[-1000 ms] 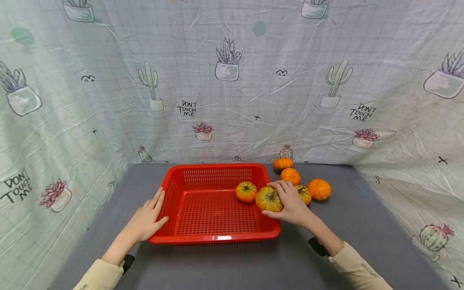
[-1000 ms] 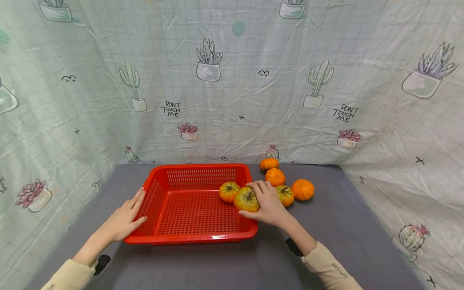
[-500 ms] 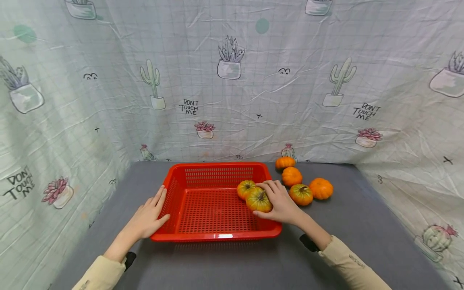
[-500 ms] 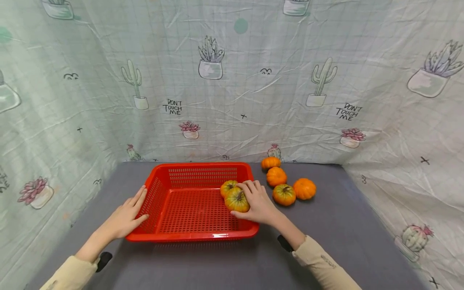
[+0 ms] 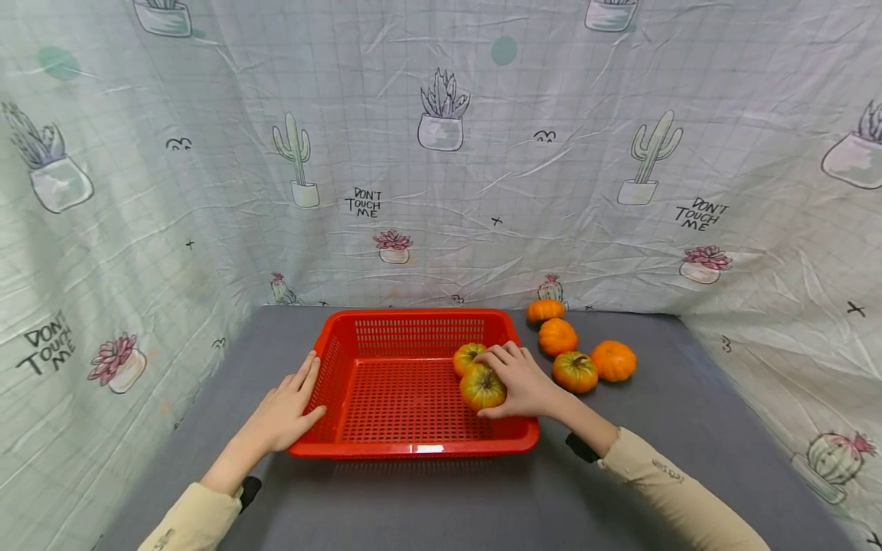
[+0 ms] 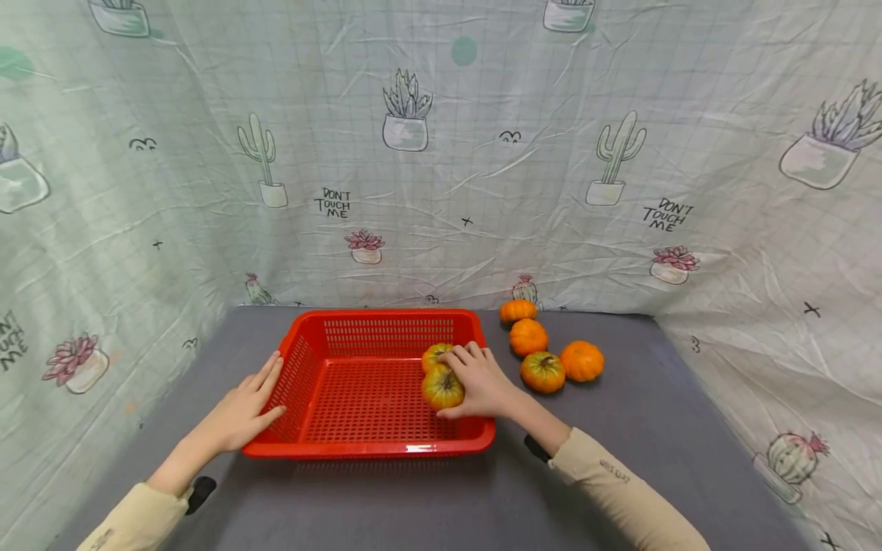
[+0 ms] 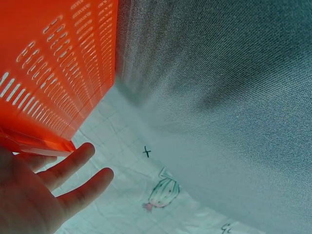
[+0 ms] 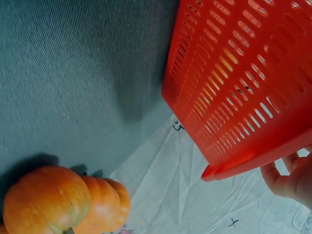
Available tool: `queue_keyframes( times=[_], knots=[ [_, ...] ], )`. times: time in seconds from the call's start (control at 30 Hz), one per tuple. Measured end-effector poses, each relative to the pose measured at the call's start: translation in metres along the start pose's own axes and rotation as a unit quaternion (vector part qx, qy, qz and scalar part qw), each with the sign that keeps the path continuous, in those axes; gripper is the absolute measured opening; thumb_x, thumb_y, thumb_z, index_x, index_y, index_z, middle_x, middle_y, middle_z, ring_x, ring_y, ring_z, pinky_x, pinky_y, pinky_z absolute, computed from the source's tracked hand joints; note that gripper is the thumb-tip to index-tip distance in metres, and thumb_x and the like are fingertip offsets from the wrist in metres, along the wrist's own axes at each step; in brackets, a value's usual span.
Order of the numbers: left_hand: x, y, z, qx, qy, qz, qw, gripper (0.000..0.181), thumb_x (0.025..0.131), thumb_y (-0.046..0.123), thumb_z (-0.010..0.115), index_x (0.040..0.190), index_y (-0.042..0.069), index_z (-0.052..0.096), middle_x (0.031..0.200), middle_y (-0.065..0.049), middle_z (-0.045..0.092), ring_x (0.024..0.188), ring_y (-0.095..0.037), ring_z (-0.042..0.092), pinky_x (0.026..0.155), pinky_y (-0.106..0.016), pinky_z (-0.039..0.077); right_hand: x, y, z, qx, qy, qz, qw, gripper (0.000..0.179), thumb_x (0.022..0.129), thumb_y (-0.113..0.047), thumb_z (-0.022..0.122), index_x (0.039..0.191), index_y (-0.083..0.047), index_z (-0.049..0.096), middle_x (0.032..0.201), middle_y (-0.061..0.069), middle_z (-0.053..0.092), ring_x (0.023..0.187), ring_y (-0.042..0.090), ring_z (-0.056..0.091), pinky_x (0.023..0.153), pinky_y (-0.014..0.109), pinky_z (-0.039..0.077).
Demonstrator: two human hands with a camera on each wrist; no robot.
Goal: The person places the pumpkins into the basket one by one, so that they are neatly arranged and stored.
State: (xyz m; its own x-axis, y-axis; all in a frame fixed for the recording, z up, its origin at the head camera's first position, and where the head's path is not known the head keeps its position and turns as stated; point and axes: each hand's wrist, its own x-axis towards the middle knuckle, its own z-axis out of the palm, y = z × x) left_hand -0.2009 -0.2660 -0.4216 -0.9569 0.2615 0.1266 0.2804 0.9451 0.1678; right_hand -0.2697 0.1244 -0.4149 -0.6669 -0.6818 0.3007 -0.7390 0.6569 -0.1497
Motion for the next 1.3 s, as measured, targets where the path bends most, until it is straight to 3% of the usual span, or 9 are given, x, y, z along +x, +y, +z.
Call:
queue_keyframes(
  times=[0.23, 0.87, 1.3],
  knots=[
    [0.000, 0.001, -0.001, 0.001, 0.002, 0.000, 1.0000, 0.074, 0.085, 0.030, 0.054, 0.141, -0.003, 0.017, 0.148, -0.019, 0.016, 0.121, -0.042, 0.036, 0.089, -0.057, 0.035, 0.006, 0.002, -0.003, -0.027, -0.029, -0.026, 0.9988, 0.072, 0.058, -0.055, 0.073, 0.117, -0.020, 0.052, 0.112, -0.002, 0.054, 0.093, 0.016, 0.037, 0.075, 0.036, 0.029],
    [0.001, 0.001, 0.000, 0.004, 0.006, -0.002, 1.0000, 0.074, 0.085, 0.030, 0.053, 0.141, -0.002, 0.017, 0.148, -0.019, 0.016, 0.121, -0.041, 0.037, 0.087, -0.058, 0.036, 0.016, 0.000, 0.000, -0.075, -0.113, -0.009, 0.9907, 0.071, 0.057, -0.057, 0.074, 0.112, -0.019, 0.051, 0.112, 0.002, 0.058, 0.093, 0.017, 0.040, 0.075, 0.039, 0.028],
    [-0.002, 0.000, 0.002, -0.001, 0.011, 0.002, 0.9999, 0.073, 0.086, 0.030, 0.053, 0.141, -0.001, 0.018, 0.148, -0.018, 0.016, 0.120, -0.042, 0.037, 0.087, -0.057, 0.036, 0.016, -0.003, 0.003, -0.076, -0.133, -0.025, 0.9880, 0.072, 0.058, -0.053, 0.075, 0.116, -0.017, 0.051, 0.116, 0.004, 0.057, 0.098, 0.022, 0.041, 0.077, 0.040, 0.029]
  ],
)
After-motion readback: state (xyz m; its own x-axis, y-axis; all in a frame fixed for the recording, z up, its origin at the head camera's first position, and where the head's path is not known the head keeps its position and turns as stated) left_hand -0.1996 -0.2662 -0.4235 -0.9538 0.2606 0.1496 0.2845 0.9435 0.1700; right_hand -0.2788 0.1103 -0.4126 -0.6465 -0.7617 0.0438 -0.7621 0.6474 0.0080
